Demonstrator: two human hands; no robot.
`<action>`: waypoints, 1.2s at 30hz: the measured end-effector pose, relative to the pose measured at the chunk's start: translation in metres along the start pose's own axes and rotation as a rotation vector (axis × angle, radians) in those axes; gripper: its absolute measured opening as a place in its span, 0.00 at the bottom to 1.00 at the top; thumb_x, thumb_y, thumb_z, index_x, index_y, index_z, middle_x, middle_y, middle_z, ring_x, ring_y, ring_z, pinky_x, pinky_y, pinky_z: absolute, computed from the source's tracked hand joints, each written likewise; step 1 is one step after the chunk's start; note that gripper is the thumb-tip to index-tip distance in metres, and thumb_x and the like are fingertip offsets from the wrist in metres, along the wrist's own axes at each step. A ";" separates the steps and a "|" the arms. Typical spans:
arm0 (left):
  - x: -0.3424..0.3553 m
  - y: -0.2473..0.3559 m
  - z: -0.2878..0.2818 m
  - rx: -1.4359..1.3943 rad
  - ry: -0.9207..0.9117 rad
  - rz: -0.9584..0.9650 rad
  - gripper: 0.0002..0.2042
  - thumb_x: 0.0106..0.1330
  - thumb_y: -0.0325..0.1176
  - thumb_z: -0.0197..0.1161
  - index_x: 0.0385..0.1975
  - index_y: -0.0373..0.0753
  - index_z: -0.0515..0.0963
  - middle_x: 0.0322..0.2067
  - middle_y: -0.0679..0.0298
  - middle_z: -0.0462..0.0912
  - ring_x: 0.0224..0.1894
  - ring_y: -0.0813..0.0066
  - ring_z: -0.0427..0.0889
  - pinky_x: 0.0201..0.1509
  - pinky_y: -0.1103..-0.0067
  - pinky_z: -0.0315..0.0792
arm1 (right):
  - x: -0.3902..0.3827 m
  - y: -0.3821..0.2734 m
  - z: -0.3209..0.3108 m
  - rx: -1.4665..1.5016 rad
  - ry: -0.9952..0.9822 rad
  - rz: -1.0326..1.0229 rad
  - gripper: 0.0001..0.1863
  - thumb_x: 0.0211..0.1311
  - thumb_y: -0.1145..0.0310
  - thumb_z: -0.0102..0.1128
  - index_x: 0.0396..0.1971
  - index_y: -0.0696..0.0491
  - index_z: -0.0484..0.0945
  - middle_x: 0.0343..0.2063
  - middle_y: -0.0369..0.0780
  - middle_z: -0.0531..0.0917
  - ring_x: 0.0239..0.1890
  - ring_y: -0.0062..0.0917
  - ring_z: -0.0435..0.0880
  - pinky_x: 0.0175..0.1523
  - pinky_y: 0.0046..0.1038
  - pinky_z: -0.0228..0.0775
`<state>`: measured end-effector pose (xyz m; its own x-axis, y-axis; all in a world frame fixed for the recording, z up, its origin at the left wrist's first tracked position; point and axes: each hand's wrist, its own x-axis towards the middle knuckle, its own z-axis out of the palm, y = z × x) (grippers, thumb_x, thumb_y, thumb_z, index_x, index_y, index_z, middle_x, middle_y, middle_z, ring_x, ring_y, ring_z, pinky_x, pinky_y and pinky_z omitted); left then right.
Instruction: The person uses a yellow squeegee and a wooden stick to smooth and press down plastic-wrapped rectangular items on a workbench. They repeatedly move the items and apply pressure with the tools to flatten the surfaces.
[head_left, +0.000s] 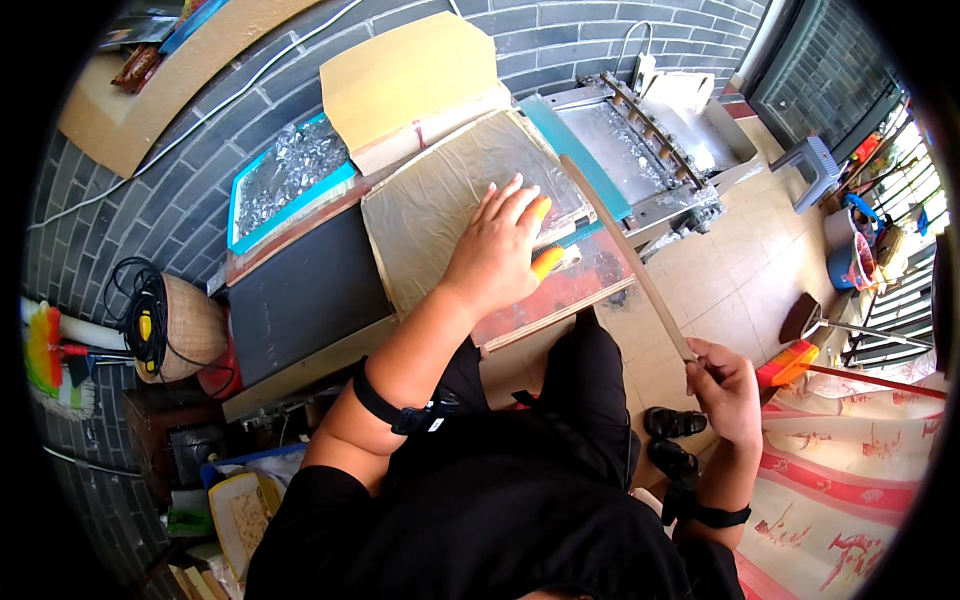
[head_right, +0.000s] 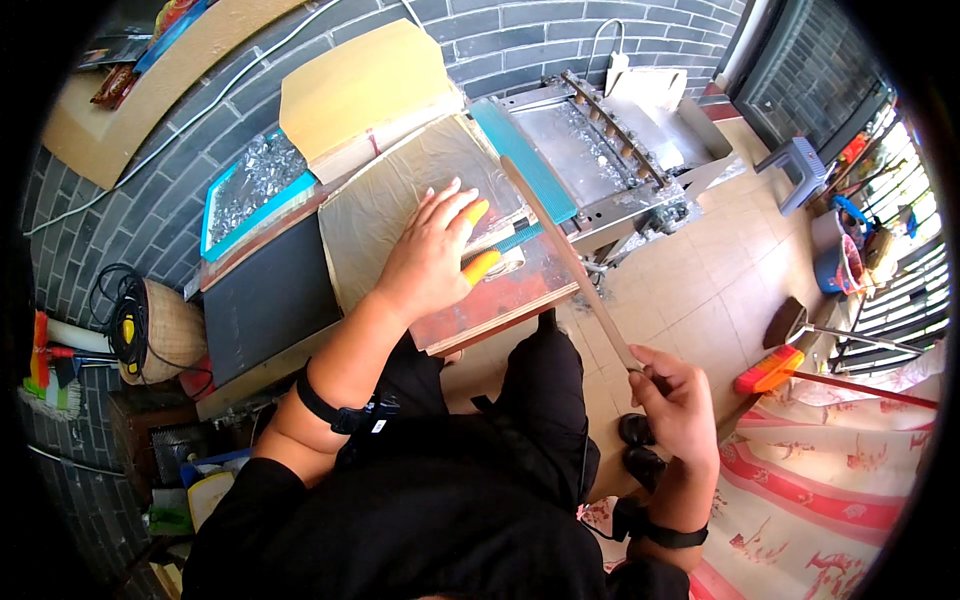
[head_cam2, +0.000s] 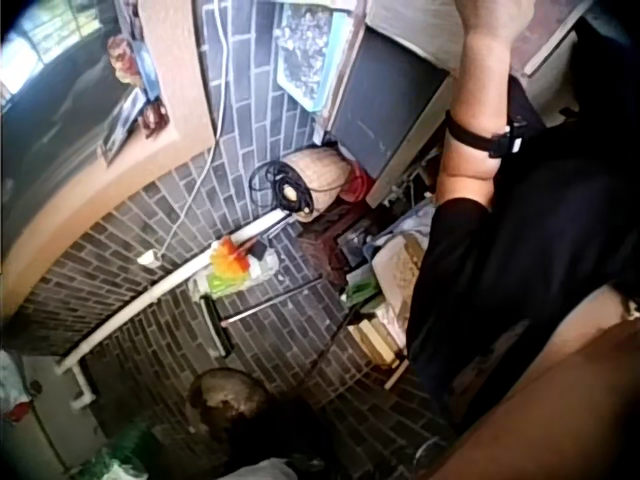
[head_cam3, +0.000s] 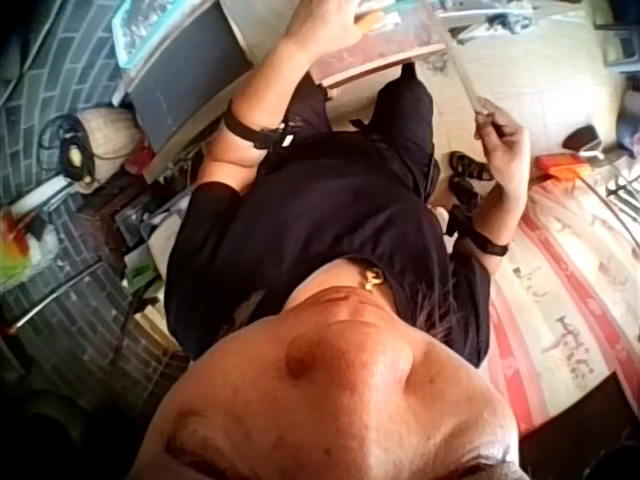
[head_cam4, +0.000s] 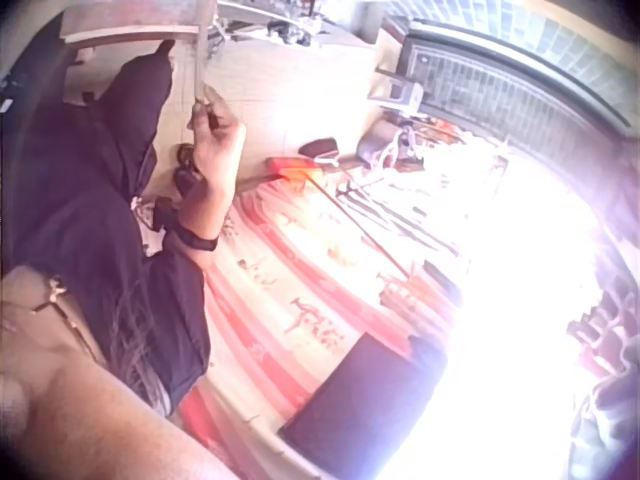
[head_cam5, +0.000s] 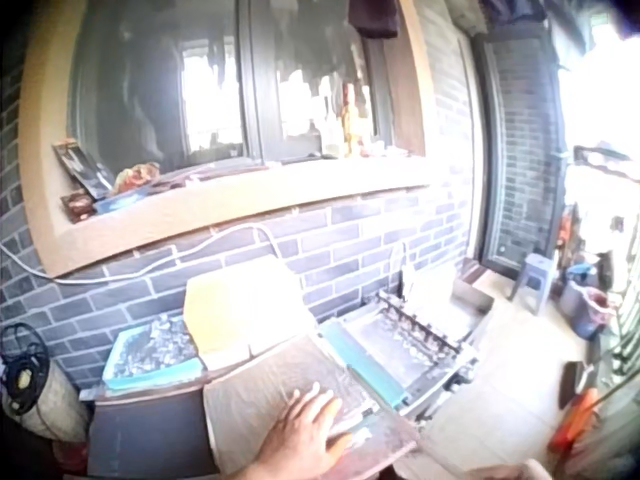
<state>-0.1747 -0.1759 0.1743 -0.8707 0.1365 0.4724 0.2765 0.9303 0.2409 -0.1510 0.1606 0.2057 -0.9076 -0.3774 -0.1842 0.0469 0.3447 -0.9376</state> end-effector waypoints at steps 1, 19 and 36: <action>0.000 0.000 0.001 0.003 -0.003 -0.001 0.25 0.60 0.41 0.65 0.54 0.33 0.71 0.58 0.51 0.70 0.65 0.50 0.63 0.71 0.59 0.53 | -0.001 0.001 -0.005 0.036 -0.004 0.000 0.15 0.60 0.82 0.55 0.48 0.63 0.77 0.19 0.32 0.73 0.22 0.13 0.72 0.28 0.18 0.63; 0.001 0.003 0.006 0.034 0.002 -0.017 0.26 0.61 0.45 0.63 0.53 0.32 0.72 0.56 0.51 0.72 0.64 0.51 0.64 0.71 0.60 0.54 | -0.042 0.005 -0.049 -0.045 -0.172 -0.055 0.14 0.60 0.77 0.58 0.45 0.66 0.76 0.17 0.34 0.76 0.15 0.11 0.69 0.20 0.15 0.56; 0.003 0.006 0.007 0.006 0.005 -0.034 0.25 0.61 0.42 0.64 0.55 0.35 0.72 0.57 0.50 0.72 0.64 0.49 0.65 0.70 0.58 0.55 | -0.042 0.001 -0.048 -0.023 -0.153 -0.013 0.12 0.55 0.83 0.56 0.40 0.67 0.78 0.16 0.36 0.76 0.17 0.15 0.73 0.24 0.18 0.64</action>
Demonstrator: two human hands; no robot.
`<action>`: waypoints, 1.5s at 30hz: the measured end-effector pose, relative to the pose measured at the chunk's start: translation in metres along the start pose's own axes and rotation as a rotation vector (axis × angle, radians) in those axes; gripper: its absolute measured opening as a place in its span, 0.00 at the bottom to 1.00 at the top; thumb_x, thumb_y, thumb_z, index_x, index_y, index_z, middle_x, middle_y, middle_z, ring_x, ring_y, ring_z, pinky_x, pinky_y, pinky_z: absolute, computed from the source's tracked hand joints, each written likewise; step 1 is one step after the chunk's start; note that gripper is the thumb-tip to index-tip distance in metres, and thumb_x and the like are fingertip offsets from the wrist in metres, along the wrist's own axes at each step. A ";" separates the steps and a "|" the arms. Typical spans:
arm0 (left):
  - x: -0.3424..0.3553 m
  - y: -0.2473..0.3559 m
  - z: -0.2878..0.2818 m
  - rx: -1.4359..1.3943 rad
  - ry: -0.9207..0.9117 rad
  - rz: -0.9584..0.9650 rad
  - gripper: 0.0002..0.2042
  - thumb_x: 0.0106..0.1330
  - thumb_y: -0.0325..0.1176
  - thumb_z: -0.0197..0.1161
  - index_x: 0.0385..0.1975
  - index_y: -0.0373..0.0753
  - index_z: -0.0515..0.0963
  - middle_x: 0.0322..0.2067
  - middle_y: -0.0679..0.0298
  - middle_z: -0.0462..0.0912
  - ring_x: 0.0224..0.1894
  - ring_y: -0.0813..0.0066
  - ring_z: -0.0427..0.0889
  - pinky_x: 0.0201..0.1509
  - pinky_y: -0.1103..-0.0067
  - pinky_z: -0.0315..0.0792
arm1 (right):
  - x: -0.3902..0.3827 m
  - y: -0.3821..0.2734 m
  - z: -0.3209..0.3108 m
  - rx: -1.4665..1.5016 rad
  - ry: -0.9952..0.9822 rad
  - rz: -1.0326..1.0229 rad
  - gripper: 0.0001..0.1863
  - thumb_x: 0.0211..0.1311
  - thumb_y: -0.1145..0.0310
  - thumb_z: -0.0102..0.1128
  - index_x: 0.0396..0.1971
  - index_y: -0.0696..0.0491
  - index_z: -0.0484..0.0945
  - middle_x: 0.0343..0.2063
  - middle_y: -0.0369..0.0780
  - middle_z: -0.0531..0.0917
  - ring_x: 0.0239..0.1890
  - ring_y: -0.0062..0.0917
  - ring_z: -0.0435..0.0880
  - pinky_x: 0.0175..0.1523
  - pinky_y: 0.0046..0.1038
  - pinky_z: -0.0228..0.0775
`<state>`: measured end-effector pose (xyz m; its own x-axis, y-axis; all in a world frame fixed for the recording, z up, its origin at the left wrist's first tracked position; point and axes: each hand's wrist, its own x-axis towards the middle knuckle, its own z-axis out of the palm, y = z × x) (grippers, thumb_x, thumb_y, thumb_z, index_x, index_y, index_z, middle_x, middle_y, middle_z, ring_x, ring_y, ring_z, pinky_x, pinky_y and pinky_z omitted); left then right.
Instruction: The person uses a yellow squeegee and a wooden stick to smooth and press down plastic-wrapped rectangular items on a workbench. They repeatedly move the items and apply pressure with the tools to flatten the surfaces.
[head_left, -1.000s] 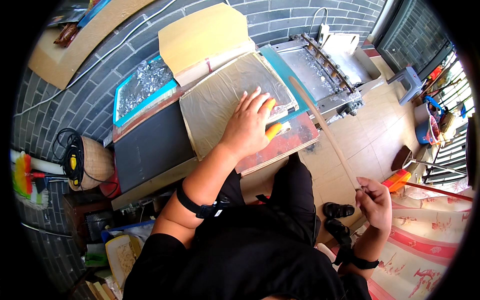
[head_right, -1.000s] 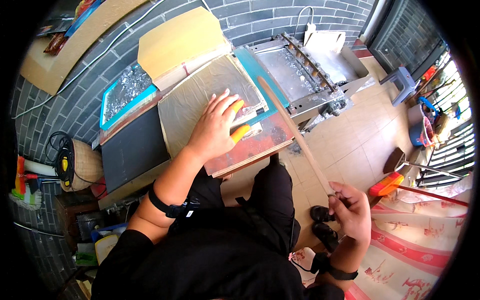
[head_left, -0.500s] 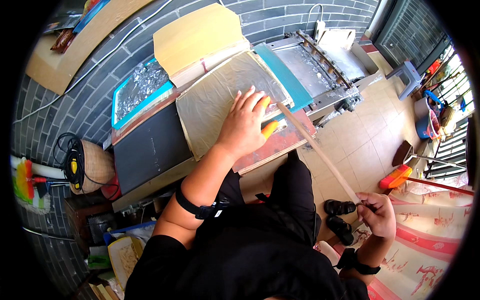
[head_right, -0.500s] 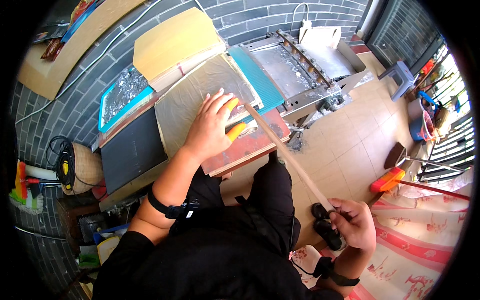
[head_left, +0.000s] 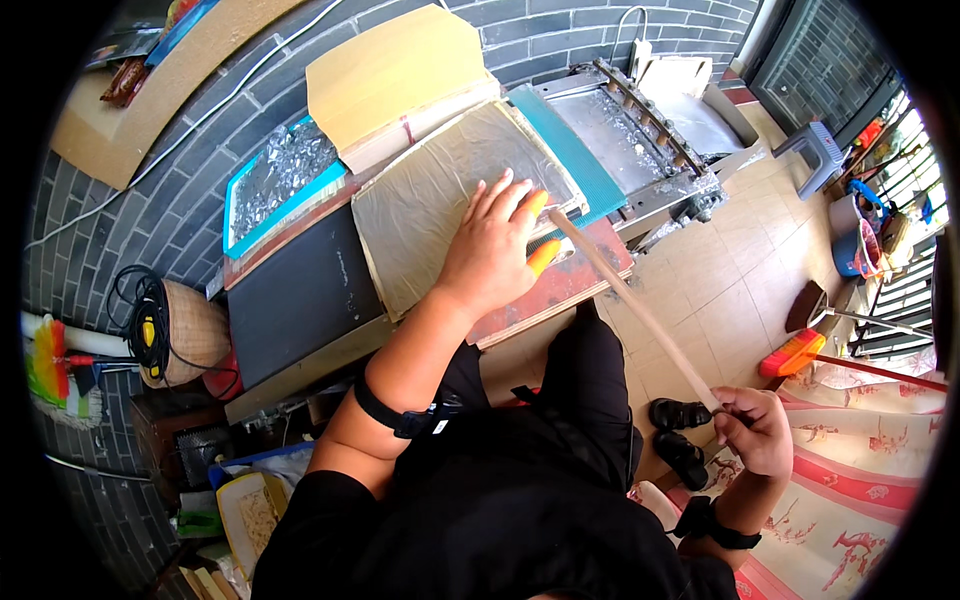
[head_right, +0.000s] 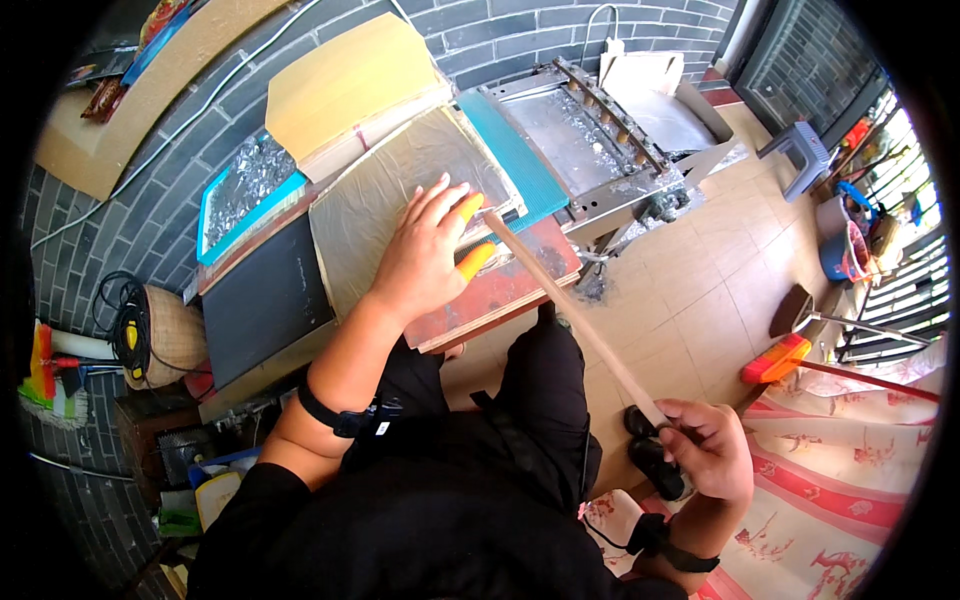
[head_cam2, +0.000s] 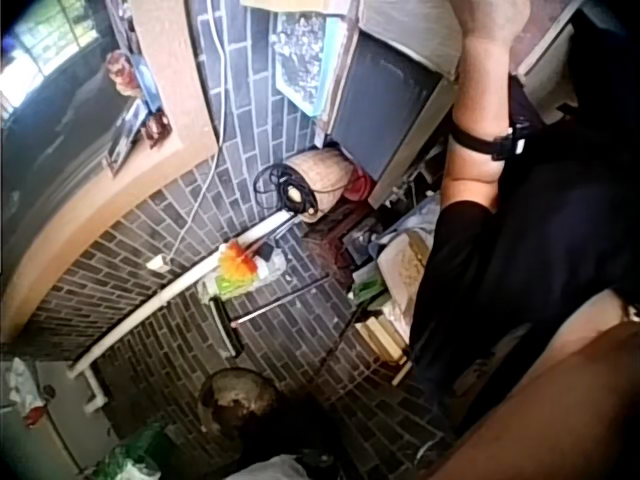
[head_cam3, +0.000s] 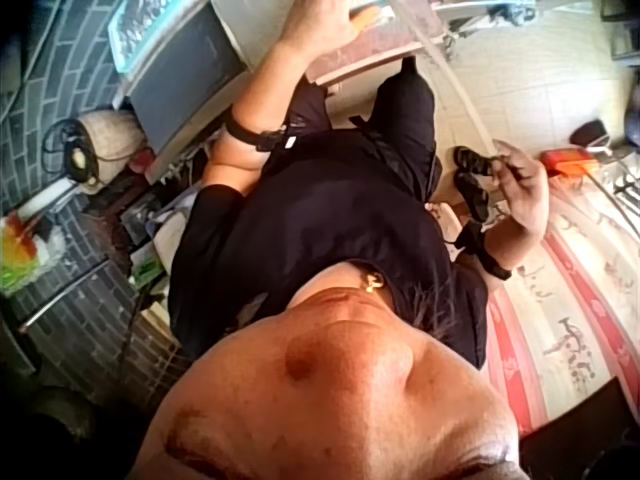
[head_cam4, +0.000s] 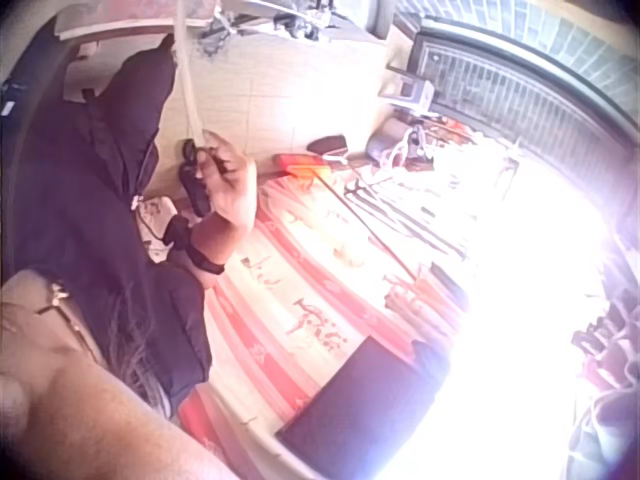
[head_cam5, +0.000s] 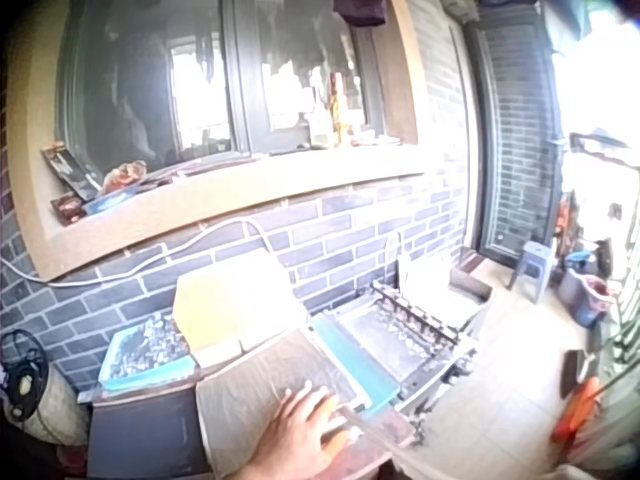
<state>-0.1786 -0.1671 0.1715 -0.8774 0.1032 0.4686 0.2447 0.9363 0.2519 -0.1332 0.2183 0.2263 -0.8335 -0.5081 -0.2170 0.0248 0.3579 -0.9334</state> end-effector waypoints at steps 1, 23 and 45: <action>0.000 0.001 0.000 -0.008 0.001 -0.004 0.25 0.61 0.42 0.64 0.55 0.36 0.72 0.57 0.50 0.72 0.64 0.48 0.65 0.69 0.57 0.55 | 0.001 0.000 0.001 -0.006 -0.008 0.001 0.12 0.55 0.83 0.56 0.40 0.67 0.78 0.16 0.36 0.76 0.17 0.15 0.73 0.24 0.18 0.64; 0.004 0.001 -0.008 -0.189 0.158 0.000 0.21 0.60 0.29 0.63 0.54 0.34 0.71 0.44 0.54 0.82 0.53 0.52 0.77 0.64 0.60 0.64 | 0.022 -0.007 -0.004 0.022 0.028 0.046 0.13 0.54 0.85 0.55 0.41 0.67 0.77 0.15 0.35 0.74 0.17 0.15 0.72 0.23 0.18 0.62; 0.049 0.014 0.005 -0.056 0.122 -0.228 0.29 0.55 0.34 0.66 0.57 0.30 0.68 0.34 0.58 0.85 0.38 0.57 0.82 0.47 0.67 0.74 | 0.029 -0.007 -0.010 -0.071 -0.044 -0.079 0.12 0.55 0.83 0.55 0.41 0.66 0.76 0.14 0.36 0.74 0.16 0.16 0.74 0.23 0.20 0.64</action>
<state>-0.2199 -0.1473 0.1934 -0.8569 -0.1530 0.4922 0.0716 0.9104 0.4076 -0.1631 0.2088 0.2292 -0.8060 -0.5707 -0.1570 -0.0811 0.3693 -0.9258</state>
